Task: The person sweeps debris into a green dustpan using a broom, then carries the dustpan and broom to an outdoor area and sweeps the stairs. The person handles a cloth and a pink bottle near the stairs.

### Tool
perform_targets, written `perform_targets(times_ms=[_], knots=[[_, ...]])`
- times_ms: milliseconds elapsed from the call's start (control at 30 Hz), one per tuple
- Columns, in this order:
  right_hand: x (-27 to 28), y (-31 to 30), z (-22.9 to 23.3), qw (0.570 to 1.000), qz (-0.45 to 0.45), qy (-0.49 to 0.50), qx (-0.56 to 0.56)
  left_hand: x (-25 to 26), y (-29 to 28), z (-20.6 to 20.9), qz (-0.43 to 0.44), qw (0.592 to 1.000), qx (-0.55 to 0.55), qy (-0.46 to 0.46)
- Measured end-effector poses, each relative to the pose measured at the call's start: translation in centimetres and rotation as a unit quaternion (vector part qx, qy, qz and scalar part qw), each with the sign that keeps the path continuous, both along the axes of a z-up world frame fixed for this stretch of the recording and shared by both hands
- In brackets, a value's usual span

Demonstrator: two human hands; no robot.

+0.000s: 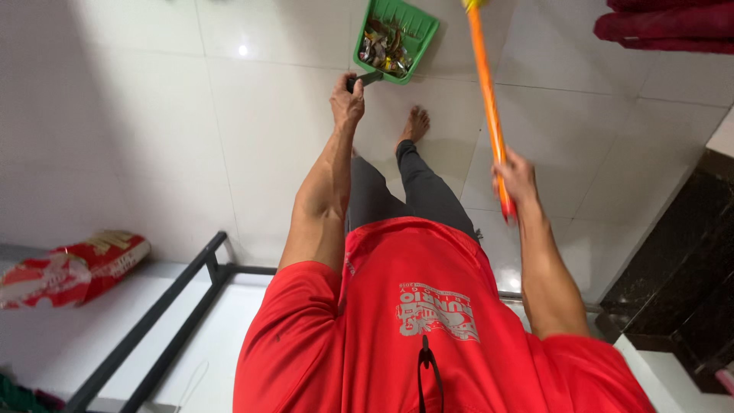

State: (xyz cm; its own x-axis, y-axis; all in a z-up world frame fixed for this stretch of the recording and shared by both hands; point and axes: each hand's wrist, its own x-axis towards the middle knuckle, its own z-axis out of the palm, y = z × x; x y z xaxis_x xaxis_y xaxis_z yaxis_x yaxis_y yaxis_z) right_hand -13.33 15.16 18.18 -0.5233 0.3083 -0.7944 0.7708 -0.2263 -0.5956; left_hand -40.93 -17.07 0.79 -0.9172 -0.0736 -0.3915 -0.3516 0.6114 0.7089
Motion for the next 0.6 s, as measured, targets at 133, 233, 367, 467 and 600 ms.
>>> perform_targets(times_ms=[133,233,367,467,600], knots=[[-10.8,0.6,-4.4,0.996,0.055,0.05,0.05,-1.0,-3.0,0.9,0.012,1.0,-0.018,0.003],[-16.5,-0.6,-6.3,0.996,0.075,-0.014,0.052,-2.3,-5.3,0.4,0.002,1.0,-0.025,0.006],[-17.9,-3.4,-5.4,0.989,0.125,-0.066,0.031,-4.1,-7.9,-1.2,-0.016,0.999,0.005,0.051],[-14.9,-6.7,-2.3,0.951,0.265,-0.124,0.099,-4.3,-9.9,-1.7,-0.048,0.997,0.022,0.056],[-6.7,-10.5,4.1,0.981,0.107,-0.16,-0.011,-6.7,-9.8,-1.8,-0.064,0.997,0.034,0.023]])
